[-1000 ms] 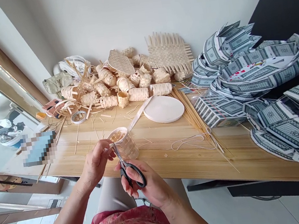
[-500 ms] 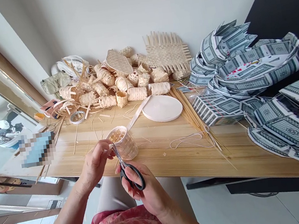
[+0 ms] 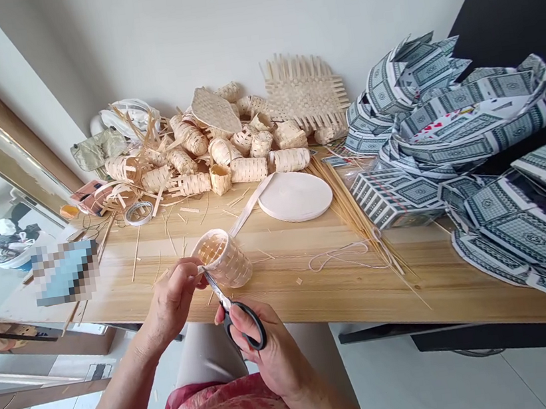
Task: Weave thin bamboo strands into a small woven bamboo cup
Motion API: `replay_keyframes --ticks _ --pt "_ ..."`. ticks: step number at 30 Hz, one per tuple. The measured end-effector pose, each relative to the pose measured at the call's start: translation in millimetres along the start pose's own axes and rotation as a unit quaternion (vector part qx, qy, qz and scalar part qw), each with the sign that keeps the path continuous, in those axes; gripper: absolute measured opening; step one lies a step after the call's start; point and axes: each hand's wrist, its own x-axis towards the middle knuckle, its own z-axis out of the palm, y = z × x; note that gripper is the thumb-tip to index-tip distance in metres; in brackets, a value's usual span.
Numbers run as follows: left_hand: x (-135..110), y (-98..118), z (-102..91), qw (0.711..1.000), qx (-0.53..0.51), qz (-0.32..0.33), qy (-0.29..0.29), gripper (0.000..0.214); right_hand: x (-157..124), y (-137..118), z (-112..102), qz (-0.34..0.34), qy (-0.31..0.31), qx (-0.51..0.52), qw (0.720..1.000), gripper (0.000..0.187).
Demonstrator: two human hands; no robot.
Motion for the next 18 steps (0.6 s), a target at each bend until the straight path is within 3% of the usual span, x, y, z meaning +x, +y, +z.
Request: replay_keyframes --ticks 6,11,14,18 --pt "0.2 -1.5 1.5 0.999 -0.013 -0.018 0.024 0.013 -1.0 -2.0 0.4 0.035 -0.014 -0.011 0.999 0.042" --pt "-0.5 2.3 0.0 0.997 0.039 -0.043 0.047 0.008 0.4 -1.9 -0.9 0.038 -0.034 -0.011 0.999 0.045" --pt "-1.3 7.2 -3.1 0.997 0.03 -0.064 0.036 0.003 1.0 1.1 -0.9 0.034 -0.026 -0.01 0.999 0.046" --pt "-1.6 12.9 -9.3 0.991 -0.007 -0.133 0.008 0.015 1.6 4.9 -1.0 0.028 -0.033 -0.018 0.999 0.046"
